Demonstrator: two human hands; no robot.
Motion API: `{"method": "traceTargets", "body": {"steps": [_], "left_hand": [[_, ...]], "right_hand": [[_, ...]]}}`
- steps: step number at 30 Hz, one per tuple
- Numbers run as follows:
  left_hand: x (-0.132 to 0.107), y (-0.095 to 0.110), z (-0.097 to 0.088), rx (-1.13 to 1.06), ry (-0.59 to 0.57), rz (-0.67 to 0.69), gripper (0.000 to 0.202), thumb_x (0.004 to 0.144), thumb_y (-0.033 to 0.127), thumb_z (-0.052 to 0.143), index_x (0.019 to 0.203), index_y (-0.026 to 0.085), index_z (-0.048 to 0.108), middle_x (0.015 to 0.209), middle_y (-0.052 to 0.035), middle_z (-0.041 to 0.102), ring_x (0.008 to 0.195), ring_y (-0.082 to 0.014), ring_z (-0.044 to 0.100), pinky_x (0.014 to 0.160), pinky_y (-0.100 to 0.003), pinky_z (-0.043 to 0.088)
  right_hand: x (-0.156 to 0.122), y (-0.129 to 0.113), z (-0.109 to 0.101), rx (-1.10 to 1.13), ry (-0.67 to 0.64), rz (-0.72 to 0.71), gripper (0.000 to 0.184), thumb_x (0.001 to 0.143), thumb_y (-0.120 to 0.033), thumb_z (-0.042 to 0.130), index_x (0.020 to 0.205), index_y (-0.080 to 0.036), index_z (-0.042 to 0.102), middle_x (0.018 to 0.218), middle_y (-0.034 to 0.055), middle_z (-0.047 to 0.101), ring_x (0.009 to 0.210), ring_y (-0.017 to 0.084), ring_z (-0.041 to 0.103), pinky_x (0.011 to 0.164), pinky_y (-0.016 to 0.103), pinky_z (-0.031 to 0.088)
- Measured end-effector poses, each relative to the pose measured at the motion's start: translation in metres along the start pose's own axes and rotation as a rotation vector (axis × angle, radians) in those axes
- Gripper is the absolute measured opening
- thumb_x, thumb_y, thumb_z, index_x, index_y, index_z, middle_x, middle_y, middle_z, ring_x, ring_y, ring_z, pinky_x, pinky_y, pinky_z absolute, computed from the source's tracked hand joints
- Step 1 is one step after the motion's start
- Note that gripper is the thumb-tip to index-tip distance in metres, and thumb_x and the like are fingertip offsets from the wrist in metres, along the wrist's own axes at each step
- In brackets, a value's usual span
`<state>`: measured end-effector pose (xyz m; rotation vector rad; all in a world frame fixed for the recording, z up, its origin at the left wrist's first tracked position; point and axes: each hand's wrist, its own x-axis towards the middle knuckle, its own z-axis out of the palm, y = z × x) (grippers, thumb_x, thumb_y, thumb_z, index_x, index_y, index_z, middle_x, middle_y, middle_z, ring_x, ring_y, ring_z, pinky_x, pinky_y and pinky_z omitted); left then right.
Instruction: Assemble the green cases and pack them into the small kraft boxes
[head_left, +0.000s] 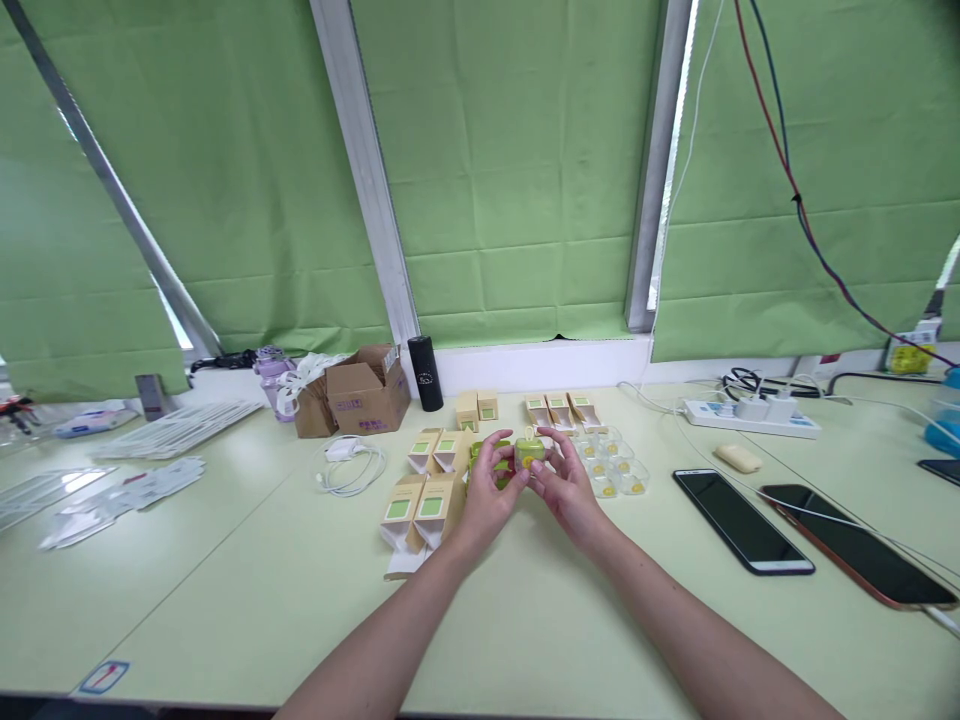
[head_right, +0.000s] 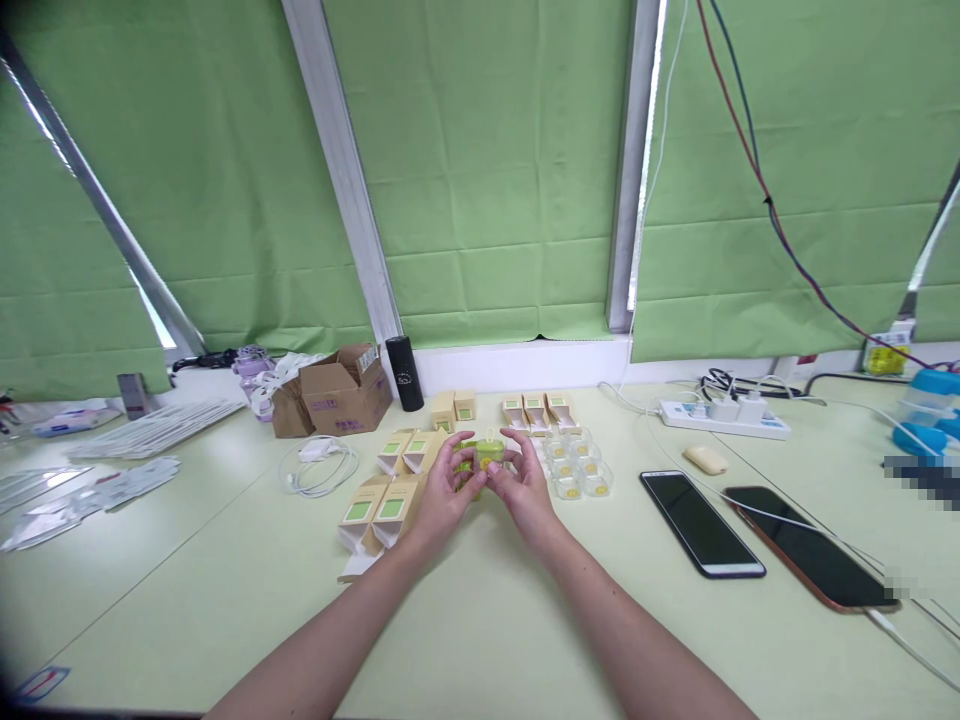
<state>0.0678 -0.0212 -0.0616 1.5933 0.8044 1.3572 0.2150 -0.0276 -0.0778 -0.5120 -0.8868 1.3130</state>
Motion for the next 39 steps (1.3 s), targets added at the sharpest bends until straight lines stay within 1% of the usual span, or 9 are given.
{"method": "traceTargets", "body": {"steps": [4,8,11,15,21,27,30,34,39], "left_hand": [[0.0,0.001,0.001,0.02,0.013,-0.001,0.06,0.092,0.038,0.08,0.143,0.025,0.052,0.124,-0.0116,0.071,0.117,-0.0259,0.069,0.097,-0.039,0.054],[0.0,0.004,0.001,0.036,0.025,0.022,0.053,0.091,0.035,0.08,0.139,0.026,0.059,0.126,-0.0112,0.071,0.123,-0.0271,0.065,0.096,-0.037,0.055],[0.0,0.006,0.001,0.04,0.031,0.038,0.047,0.09,0.035,0.081,0.133,0.026,0.064,0.126,-0.0101,0.07,0.119,-0.026,0.065,0.091,-0.034,0.056],[0.002,0.005,0.0,0.04,0.047,0.034,0.044,0.089,0.035,0.083,0.129,0.025,0.068,0.119,-0.0091,0.07,0.112,-0.0246,0.067,0.087,-0.033,0.058],[0.001,0.007,0.001,0.095,0.076,0.036,0.042,0.09,0.034,0.082,0.129,0.025,0.069,0.12,-0.009,0.071,0.113,-0.0249,0.067,0.095,-0.037,0.057],[-0.004,0.011,0.001,0.132,0.123,0.072,0.054,0.092,0.034,0.082,0.141,0.028,0.059,0.127,-0.0105,0.07,0.122,-0.0269,0.067,0.103,-0.043,0.054],[-0.006,0.01,0.003,0.122,0.096,0.118,0.046,0.097,0.036,0.076,0.138,0.027,0.058,0.126,-0.0111,0.072,0.123,-0.0267,0.067,0.103,-0.043,0.053],[-0.007,0.008,0.005,0.161,0.076,0.148,0.037,0.099,0.035,0.073,0.132,0.025,0.061,0.127,-0.011,0.072,0.122,-0.0259,0.067,0.102,-0.042,0.054],[-0.008,0.008,0.006,0.187,0.069,0.149,0.035,0.098,0.034,0.072,0.131,0.024,0.061,0.129,-0.0114,0.072,0.119,-0.0252,0.068,0.102,-0.043,0.054]], "right_hand": [[-0.002,-0.003,0.003,-0.031,-0.004,-0.012,0.065,0.073,-0.041,0.098,0.128,-0.036,0.063,0.108,0.0012,0.072,0.092,0.02,0.075,0.09,0.039,0.063],[-0.003,-0.007,0.006,-0.052,-0.004,-0.01,0.062,0.073,-0.041,0.098,0.124,-0.035,0.063,0.108,0.0011,0.07,0.098,0.022,0.075,0.092,0.04,0.063],[-0.003,-0.007,0.006,-0.056,0.006,-0.009,0.059,0.073,-0.041,0.098,0.122,-0.035,0.066,0.104,-0.0011,0.067,0.093,0.019,0.073,0.092,0.04,0.063],[-0.002,-0.008,0.006,-0.068,-0.001,-0.01,0.051,0.072,-0.04,0.099,0.114,-0.033,0.07,0.098,-0.0016,0.066,0.089,0.018,0.072,0.091,0.039,0.064],[-0.001,-0.012,0.008,-0.083,-0.002,-0.021,0.05,0.073,-0.046,0.098,0.113,-0.032,0.071,0.1,-0.0002,0.071,0.094,0.021,0.075,0.091,0.039,0.065],[0.001,-0.012,0.009,0.112,-0.016,0.033,0.054,0.076,-0.049,0.096,0.121,-0.032,0.072,0.105,0.0037,0.081,0.09,0.025,0.079,0.091,0.046,0.064],[0.004,-0.009,0.002,0.209,-0.016,0.05,0.045,0.078,-0.047,0.094,0.114,-0.031,0.073,0.109,0.0042,0.083,0.092,0.027,0.08,0.089,0.047,0.064],[0.008,-0.002,-0.008,0.276,-0.02,0.072,0.029,0.086,-0.043,0.086,0.107,-0.028,0.075,0.104,0.0067,0.084,0.088,0.025,0.079,0.085,0.042,0.065],[0.011,0.003,-0.013,0.299,-0.016,0.082,0.014,0.097,-0.034,0.073,0.108,-0.024,0.074,0.102,0.0085,0.084,0.084,0.023,0.078,0.082,0.04,0.065]]}}
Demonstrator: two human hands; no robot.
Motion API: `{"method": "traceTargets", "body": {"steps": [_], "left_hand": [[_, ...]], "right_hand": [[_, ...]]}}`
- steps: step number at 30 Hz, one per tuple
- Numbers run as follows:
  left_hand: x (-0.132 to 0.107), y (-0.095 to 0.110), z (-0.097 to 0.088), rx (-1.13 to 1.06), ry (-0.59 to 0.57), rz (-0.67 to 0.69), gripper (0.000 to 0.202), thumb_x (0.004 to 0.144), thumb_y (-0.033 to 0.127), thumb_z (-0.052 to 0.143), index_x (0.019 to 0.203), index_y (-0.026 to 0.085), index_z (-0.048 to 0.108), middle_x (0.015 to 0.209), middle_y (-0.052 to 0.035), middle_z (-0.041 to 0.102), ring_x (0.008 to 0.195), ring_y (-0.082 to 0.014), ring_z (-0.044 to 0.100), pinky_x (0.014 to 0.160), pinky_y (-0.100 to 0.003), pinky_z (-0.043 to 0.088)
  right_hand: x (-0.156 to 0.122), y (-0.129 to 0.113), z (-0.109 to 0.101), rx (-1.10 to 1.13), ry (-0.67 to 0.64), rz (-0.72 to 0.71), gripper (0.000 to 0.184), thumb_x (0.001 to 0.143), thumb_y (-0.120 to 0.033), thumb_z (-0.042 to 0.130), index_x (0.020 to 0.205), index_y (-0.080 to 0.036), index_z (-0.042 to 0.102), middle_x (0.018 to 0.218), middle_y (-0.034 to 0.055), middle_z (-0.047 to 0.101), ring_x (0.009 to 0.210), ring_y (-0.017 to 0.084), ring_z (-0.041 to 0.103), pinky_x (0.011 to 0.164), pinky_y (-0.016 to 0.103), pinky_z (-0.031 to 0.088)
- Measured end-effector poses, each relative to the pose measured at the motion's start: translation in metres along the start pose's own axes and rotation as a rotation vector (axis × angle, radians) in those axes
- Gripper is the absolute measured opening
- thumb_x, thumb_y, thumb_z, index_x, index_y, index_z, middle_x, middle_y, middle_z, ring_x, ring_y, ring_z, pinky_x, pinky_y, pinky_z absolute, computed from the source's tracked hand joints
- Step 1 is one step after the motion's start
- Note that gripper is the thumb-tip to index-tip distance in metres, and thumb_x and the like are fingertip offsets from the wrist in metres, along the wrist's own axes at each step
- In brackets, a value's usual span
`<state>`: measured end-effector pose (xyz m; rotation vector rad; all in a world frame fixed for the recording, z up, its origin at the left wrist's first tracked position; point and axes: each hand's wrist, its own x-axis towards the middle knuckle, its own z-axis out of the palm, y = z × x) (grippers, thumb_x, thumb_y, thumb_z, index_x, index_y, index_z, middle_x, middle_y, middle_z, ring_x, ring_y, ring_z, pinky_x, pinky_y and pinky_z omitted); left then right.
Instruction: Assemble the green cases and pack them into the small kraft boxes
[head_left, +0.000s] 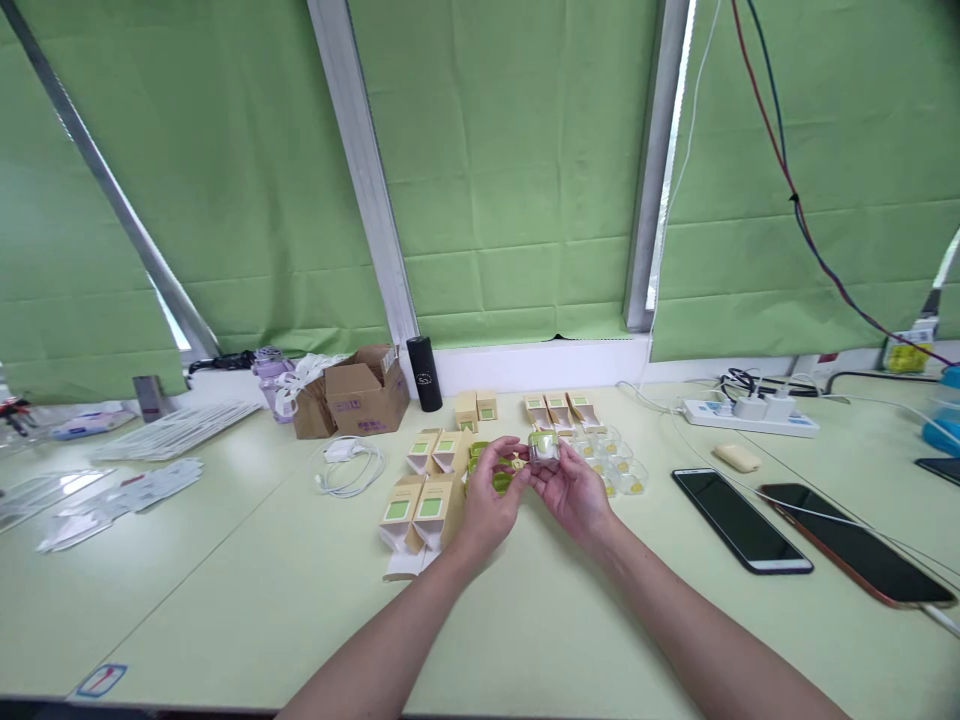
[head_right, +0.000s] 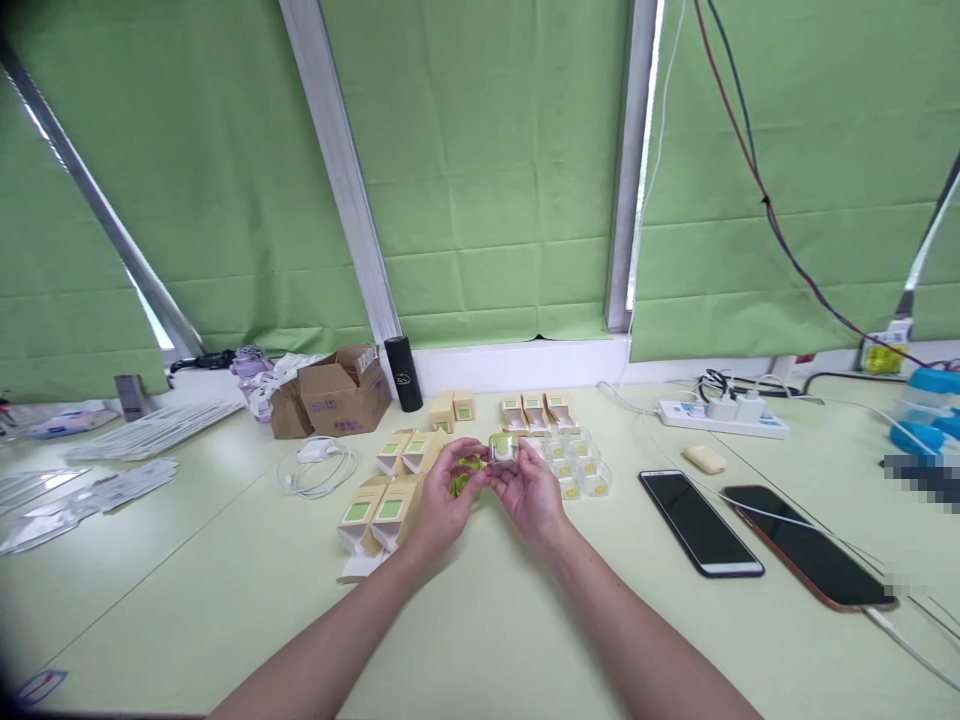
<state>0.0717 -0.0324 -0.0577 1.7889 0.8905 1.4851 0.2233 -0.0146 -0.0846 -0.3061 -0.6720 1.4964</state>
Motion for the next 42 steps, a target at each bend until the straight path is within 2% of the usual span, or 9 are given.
{"method": "traceTargets", "body": {"steps": [7,15,19,23,29,32,35,39,42], "left_hand": [[0.001,0.0,0.0,0.009,0.017,0.002,0.035,0.097,0.034,0.072,0.129,0.024,0.062,0.128,-0.0118,0.072,0.12,-0.0256,0.067,0.101,-0.041,0.055],[0.002,-0.001,0.0,-0.056,0.022,-0.09,0.044,0.097,0.039,0.074,0.136,0.025,0.058,0.128,-0.0122,0.071,0.126,-0.0266,0.066,0.1,-0.039,0.055],[0.003,-0.003,0.0,-0.133,0.019,-0.151,0.054,0.094,0.046,0.078,0.138,0.024,0.055,0.128,-0.0143,0.069,0.126,-0.0287,0.066,0.096,-0.039,0.057],[0.004,-0.004,0.0,-0.262,-0.025,-0.181,0.066,0.089,0.051,0.083,0.141,0.024,0.051,0.127,-0.0133,0.069,0.117,-0.0271,0.07,0.095,-0.04,0.058],[0.007,-0.008,-0.002,-0.358,-0.081,-0.192,0.074,0.082,0.041,0.091,0.142,0.024,0.051,0.12,-0.0092,0.067,0.11,-0.0236,0.071,0.095,-0.037,0.058],[0.008,-0.009,-0.002,-0.315,-0.066,-0.197,0.067,0.08,0.033,0.091,0.137,0.022,0.058,0.119,-0.0095,0.068,0.109,-0.024,0.071,0.095,-0.037,0.059],[0.008,-0.008,-0.003,-0.228,-0.047,-0.196,0.053,0.077,0.022,0.086,0.127,0.02,0.067,0.129,-0.0122,0.068,0.119,-0.0274,0.068,0.101,-0.039,0.057],[0.005,-0.005,-0.004,-0.015,-0.103,-0.185,0.051,0.074,0.011,0.079,0.124,0.021,0.071,0.131,-0.0122,0.072,0.119,-0.0291,0.068,0.107,-0.044,0.052],[-0.001,-0.002,-0.005,0.167,-0.19,-0.146,0.052,0.072,0.009,0.08,0.122,0.022,0.074,0.125,-0.011,0.075,0.114,-0.0309,0.067,0.105,-0.046,0.051]], "right_hand": [[0.001,0.001,-0.001,0.009,0.001,-0.009,0.015,0.095,-0.035,0.077,0.105,-0.025,0.072,0.102,0.0078,0.084,0.084,0.023,0.078,0.08,0.04,0.065],[-0.002,-0.002,0.006,-0.041,0.046,-0.025,0.044,0.077,-0.041,0.095,0.108,-0.027,0.068,0.1,0.0027,0.083,0.084,0.022,0.078,0.079,0.04,0.063],[-0.005,-0.003,0.009,-0.161,0.086,-0.064,0.055,0.072,-0.041,0.097,0.116,-0.028,0.066,0.097,0.0013,0.08,0.082,0.022,0.076,0.073,0.037,0.061],[-0.007,-0.005,0.01,-0.328,0.098,-0.144,0.068,0.067,-0.039,0.099,0.123,-0.028,0.063,0.1,0.0026,0.078,0.089,0.024,0.073,0.073,0.036,0.06],[-0.006,-0.005,0.009,-0.542,0.129,-0.268,0.077,0.06,-0.03,0.098,0.128,-0.029,0.061,0.107,0.0042,0.073,0.099,0.025,0.067,0.081,0.038,0.059],[-0.007,-0.006,0.009,-0.594,0.094,-0.29,0.074,0.062,-0.031,0.095,0.128,-0.029,0.061,0.111,0.0061,0.073,0.102,0.026,0.066,0.081,0.039,0.058],[-0.007,-0.009,0.01,-0.673,0.066,-0.367,0.062,0.075,-0.039,0.086,0.13,-0.028,0.061,0.116,0.0086,0.074,0.101,0.026,0.067,0.084,0.041,0.057],[-0.003,-0.02,0.006,-0.95,0.185,-0.568,0.037,0.09,-0.038,0.07,0.124,-0.025,0.065,0.121,0.0102,0.074,0.104,0.028,0.065,0.09,0.044,0.053],[0.009,-0.031,0.001,-1.237,0.288,-0.607,0.022,0.095,-0.032,0.059,0.11,-0.024,0.072,0.118,0.01,0.076,0.107,0.03,0.064,0.094,0.047,0.05]]}}
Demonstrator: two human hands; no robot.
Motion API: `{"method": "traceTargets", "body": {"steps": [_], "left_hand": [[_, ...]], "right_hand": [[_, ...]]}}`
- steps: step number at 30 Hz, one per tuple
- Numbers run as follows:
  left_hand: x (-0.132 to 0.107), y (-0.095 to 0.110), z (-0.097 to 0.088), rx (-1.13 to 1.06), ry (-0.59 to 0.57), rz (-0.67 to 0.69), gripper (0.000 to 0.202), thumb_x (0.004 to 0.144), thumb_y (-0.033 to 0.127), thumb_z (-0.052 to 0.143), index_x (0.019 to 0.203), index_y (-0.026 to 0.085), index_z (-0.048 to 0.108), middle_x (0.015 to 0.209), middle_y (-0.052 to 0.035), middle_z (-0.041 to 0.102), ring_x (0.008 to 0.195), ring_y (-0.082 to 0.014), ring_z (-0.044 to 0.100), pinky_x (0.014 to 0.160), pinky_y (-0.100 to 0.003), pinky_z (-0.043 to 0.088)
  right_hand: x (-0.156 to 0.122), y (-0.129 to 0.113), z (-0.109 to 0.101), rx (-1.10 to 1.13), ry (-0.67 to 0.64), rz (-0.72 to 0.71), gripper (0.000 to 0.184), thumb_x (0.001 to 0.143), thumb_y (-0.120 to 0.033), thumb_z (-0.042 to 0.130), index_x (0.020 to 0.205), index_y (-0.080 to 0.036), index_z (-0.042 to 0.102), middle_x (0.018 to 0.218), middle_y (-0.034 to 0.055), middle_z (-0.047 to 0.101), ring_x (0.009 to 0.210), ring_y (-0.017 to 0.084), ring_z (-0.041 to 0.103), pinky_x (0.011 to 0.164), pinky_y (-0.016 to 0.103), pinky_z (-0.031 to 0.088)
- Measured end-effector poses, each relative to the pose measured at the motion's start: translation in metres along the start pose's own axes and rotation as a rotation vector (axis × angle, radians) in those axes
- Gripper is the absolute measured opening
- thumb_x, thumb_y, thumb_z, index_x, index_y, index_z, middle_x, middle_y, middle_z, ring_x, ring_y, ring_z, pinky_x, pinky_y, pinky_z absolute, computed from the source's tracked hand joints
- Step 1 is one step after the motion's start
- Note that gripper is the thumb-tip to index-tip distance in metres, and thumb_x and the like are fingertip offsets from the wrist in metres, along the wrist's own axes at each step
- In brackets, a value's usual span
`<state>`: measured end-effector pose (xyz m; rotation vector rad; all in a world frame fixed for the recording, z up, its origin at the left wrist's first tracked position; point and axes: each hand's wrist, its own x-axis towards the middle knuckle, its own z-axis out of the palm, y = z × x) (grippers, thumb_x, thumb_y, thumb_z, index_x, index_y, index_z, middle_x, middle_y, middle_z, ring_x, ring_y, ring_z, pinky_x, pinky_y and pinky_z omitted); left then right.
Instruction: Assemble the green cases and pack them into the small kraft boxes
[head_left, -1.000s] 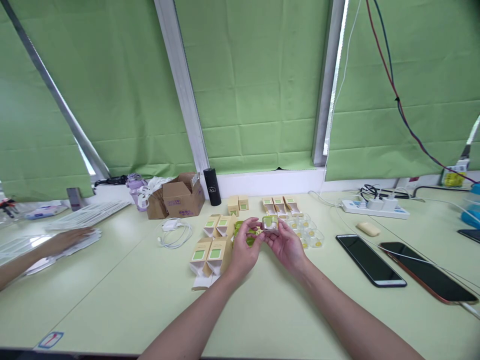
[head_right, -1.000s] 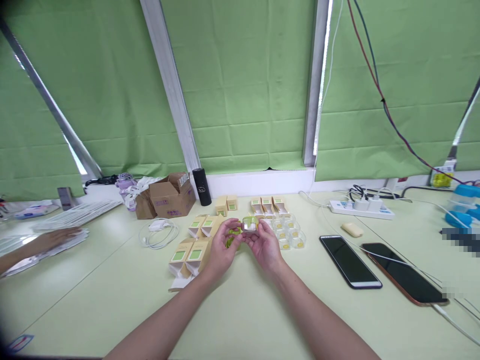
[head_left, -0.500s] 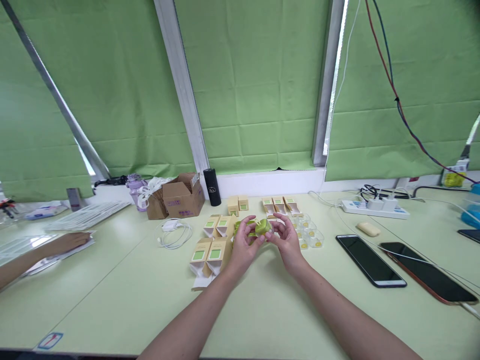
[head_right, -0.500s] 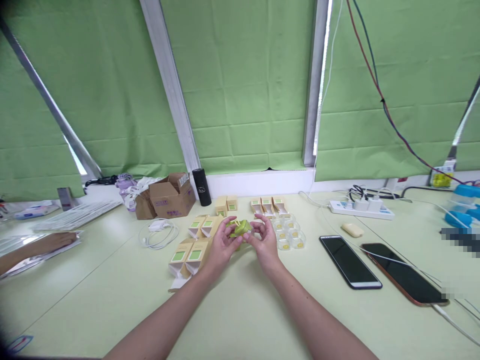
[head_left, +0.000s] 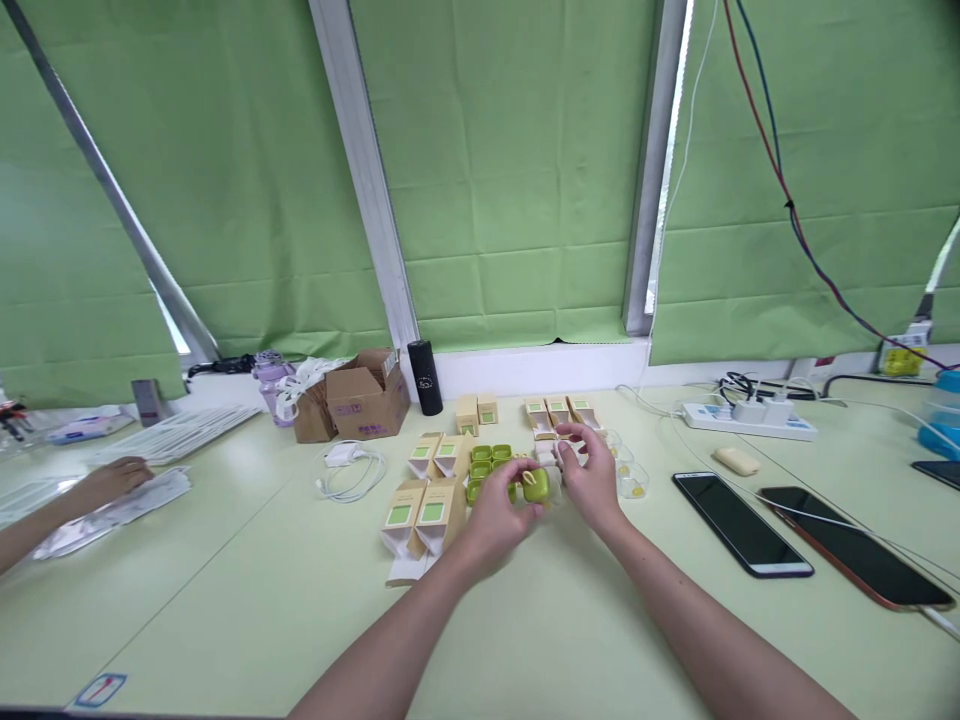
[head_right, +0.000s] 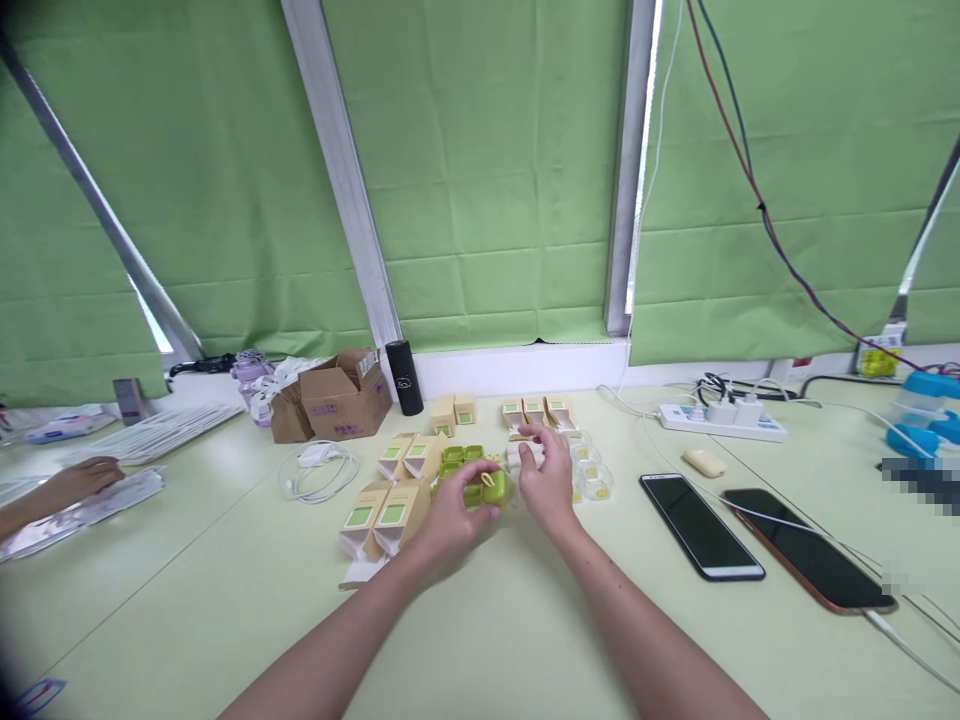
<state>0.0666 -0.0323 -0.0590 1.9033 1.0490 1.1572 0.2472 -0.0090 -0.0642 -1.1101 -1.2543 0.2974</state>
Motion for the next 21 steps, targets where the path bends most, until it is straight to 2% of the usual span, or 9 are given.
{"method": "traceTargets", "body": {"steps": [2,4,5,10,13,21], "left_hand": [[-0.004,0.002,0.0,0.11,-0.046,0.062,0.051,0.069,0.012,0.083,0.118,0.024,0.076,0.119,-0.0099,0.076,0.11,-0.0326,0.065,0.101,-0.046,0.05],[-0.008,0.005,0.0,0.204,-0.096,0.127,0.046,0.067,0.016,0.087,0.112,0.026,0.078,0.112,-0.0093,0.076,0.105,-0.0339,0.063,0.097,-0.047,0.049],[-0.009,0.007,0.0,0.246,-0.119,0.149,0.044,0.067,0.019,0.089,0.109,0.026,0.078,0.109,-0.0091,0.075,0.103,-0.0344,0.062,0.096,-0.047,0.049],[-0.011,0.011,-0.002,0.351,-0.165,0.218,0.035,0.071,0.027,0.09,0.103,0.028,0.078,0.095,-0.0071,0.072,0.096,-0.0337,0.061,0.099,-0.05,0.046],[-0.01,0.011,-0.002,0.362,-0.176,0.252,0.03,0.072,0.03,0.09,0.1,0.028,0.077,0.092,-0.0061,0.072,0.092,-0.0322,0.06,0.097,-0.048,0.046],[-0.013,0.019,-0.002,0.431,-0.253,0.215,0.036,0.075,0.025,0.087,0.109,0.026,0.076,0.101,-0.0087,0.074,0.1,-0.036,0.06,0.099,-0.049,0.041]], "right_hand": [[0.013,0.003,0.0,-0.254,-0.093,-0.048,0.024,0.097,-0.025,0.053,0.105,-0.023,0.075,0.116,0.0101,0.078,0.115,0.033,0.061,0.1,0.048,0.047],[0.026,0.005,0.002,-0.589,-0.33,-0.107,0.035,0.1,-0.018,0.046,0.112,-0.024,0.078,0.123,0.0091,0.078,0.12,0.033,0.059,0.102,0.046,0.044],[0.032,0.006,0.005,-0.646,-0.386,-0.117,0.035,0.099,-0.015,0.048,0.111,-0.023,0.079,0.123,0.0098,0.079,0.119,0.033,0.059,0.102,0.046,0.042],[0.055,0.013,0.02,-0.806,-0.573,-0.116,0.032,0.092,-0.013,0.056,0.108,-0.019,0.083,0.124,0.0154,0.079,0.131,0.036,0.052,0.108,0.047,0.034],[0.065,0.019,0.028,-0.889,-0.642,-0.07,0.034,0.097,-0.021,0.052,0.111,-0.015,0.083,0.127,0.0199,0.077,0.133,0.038,0.051,0.109,0.049,0.032],[0.075,0.027,0.042,-0.989,-0.759,-0.021,0.045,0.107,-0.035,0.042,0.116,-0.014,0.081,0.131,0.0213,0.076,0.138,0.039,0.05,0.11,0.051,0.03]]}}
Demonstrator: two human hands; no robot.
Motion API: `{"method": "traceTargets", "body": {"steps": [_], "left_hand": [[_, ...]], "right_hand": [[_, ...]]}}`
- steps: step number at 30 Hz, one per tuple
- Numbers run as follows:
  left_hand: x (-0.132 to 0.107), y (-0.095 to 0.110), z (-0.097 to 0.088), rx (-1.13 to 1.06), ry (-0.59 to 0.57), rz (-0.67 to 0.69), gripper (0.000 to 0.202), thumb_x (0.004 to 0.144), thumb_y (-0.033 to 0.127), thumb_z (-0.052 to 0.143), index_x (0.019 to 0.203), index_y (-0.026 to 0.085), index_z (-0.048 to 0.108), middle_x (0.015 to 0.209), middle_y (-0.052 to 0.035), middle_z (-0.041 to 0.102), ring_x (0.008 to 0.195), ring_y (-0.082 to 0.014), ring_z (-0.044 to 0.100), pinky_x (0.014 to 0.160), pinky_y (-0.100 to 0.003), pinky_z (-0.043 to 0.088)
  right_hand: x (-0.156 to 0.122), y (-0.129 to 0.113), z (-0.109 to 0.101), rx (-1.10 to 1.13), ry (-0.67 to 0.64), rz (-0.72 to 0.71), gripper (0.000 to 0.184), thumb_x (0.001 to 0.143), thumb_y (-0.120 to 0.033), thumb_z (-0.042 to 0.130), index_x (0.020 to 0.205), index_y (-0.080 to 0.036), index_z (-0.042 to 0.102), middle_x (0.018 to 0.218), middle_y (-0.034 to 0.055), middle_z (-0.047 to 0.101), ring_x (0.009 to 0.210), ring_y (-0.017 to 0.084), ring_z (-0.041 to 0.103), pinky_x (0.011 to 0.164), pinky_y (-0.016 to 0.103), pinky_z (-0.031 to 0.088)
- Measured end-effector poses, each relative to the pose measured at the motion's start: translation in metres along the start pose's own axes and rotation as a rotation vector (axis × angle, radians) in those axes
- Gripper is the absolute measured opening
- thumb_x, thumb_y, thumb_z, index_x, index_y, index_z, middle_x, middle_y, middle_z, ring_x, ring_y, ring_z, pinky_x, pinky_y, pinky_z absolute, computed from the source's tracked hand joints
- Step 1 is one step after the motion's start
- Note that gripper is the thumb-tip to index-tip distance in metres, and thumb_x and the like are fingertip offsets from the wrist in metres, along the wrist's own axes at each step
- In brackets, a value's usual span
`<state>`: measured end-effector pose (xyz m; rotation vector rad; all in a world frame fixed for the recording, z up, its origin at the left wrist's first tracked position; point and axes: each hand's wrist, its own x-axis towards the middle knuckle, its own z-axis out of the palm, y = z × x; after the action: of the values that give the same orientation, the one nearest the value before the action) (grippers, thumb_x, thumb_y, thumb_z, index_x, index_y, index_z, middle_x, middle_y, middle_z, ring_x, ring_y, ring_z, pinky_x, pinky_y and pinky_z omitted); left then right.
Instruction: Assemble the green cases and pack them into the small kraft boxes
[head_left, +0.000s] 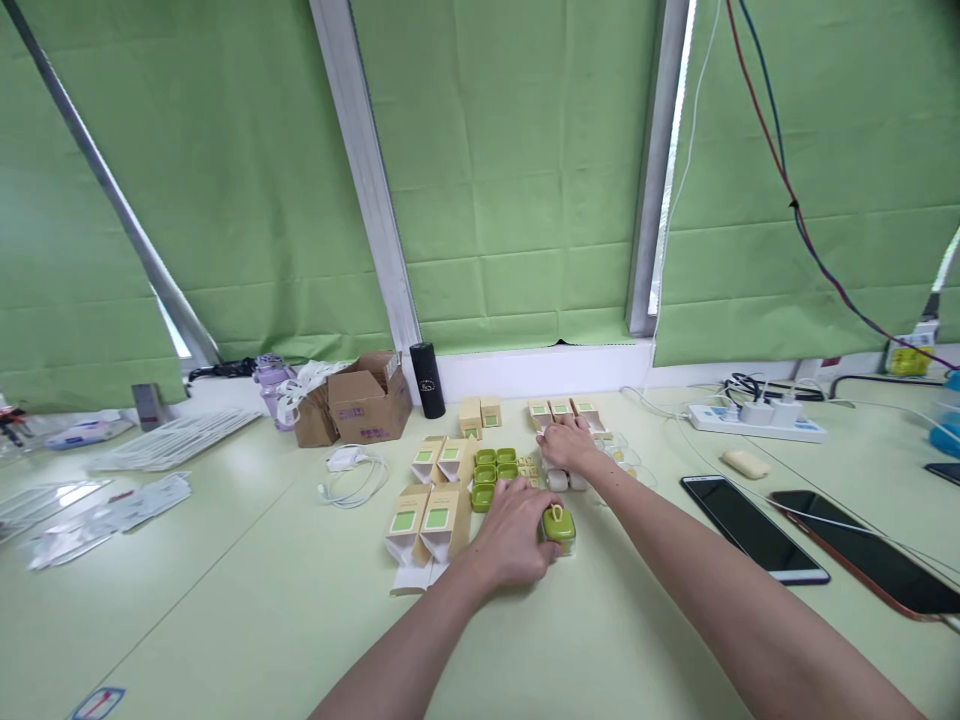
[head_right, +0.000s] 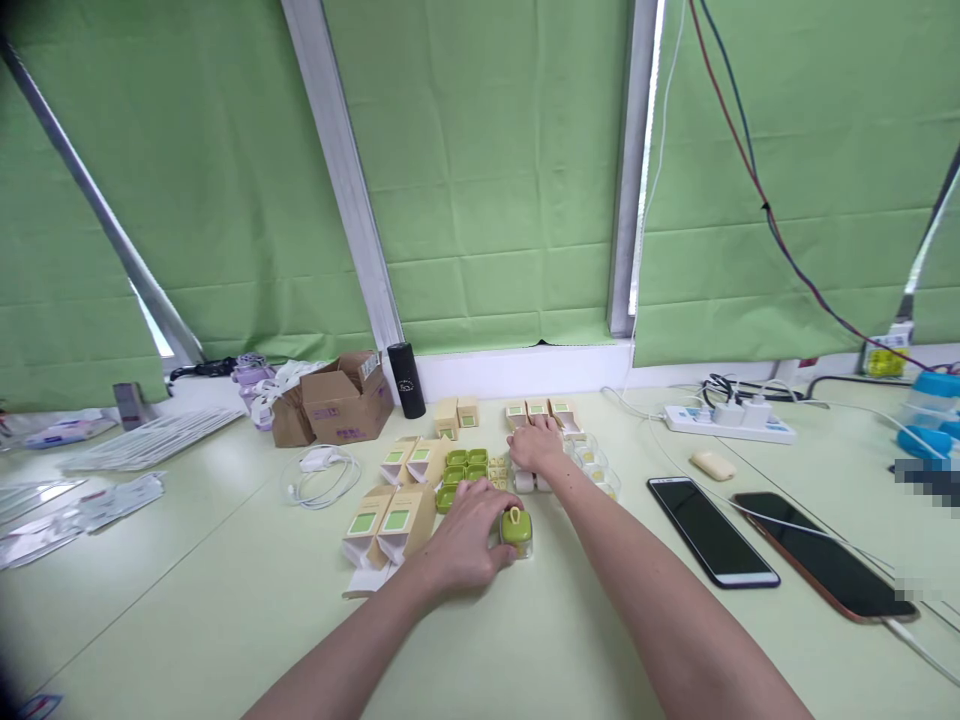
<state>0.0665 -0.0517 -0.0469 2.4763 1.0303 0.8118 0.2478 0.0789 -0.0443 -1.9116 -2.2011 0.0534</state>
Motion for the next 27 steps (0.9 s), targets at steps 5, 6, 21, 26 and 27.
{"method": "traceTargets", "body": {"steps": [5,6,21,26,27], "left_hand": [[0.0,0.0,-0.002,-0.089,0.05,0.005,0.042,0.087,0.041,0.08,0.125,0.027,0.072,0.109,-0.0091,0.074,0.107,-0.0354,0.06,0.103,-0.05,0.042],[0.0,-0.001,-0.002,-0.106,0.071,-0.01,0.038,0.09,0.041,0.076,0.125,0.027,0.072,0.109,-0.0089,0.074,0.108,-0.0346,0.06,0.102,-0.049,0.043],[0.022,-0.038,0.0,-0.763,0.412,-0.317,0.052,0.096,0.067,0.067,0.12,0.021,0.072,0.104,-0.0112,0.081,0.106,-0.0274,0.071,0.095,-0.041,0.052],[0.03,-0.042,-0.007,-1.07,0.427,-0.437,0.065,0.092,0.077,0.066,0.124,0.021,0.069,0.107,-0.0111,0.081,0.102,-0.0252,0.071,0.087,-0.037,0.052],[0.032,-0.042,-0.008,-1.124,0.416,-0.437,0.067,0.091,0.079,0.064,0.123,0.021,0.069,0.108,-0.0111,0.08,0.099,-0.025,0.072,0.085,-0.036,0.053]], "right_hand": [[-0.001,0.001,0.001,-0.016,0.042,-0.048,0.039,0.104,-0.025,0.046,0.115,-0.018,0.082,0.132,0.0178,0.076,0.133,0.037,0.052,0.108,0.05,0.03],[-0.002,0.001,-0.001,-0.017,0.064,-0.067,0.038,0.102,-0.021,0.046,0.114,-0.019,0.082,0.133,0.0169,0.075,0.133,0.036,0.052,0.108,0.05,0.029],[-0.07,-0.016,-0.02,0.19,0.551,-0.292,0.042,0.105,-0.014,0.044,0.137,-0.021,0.072,0.147,0.0137,0.068,0.132,0.037,0.052,0.112,0.055,0.032],[-0.105,-0.022,-0.017,0.426,0.605,-0.53,0.032,0.1,-0.018,0.058,0.123,-0.031,0.076,0.142,0.0056,0.072,0.129,0.035,0.058,0.115,0.057,0.034],[-0.111,-0.022,-0.015,0.452,0.59,-0.572,0.03,0.099,-0.018,0.058,0.118,-0.032,0.077,0.14,0.0047,0.073,0.127,0.034,0.06,0.112,0.056,0.036]]}}
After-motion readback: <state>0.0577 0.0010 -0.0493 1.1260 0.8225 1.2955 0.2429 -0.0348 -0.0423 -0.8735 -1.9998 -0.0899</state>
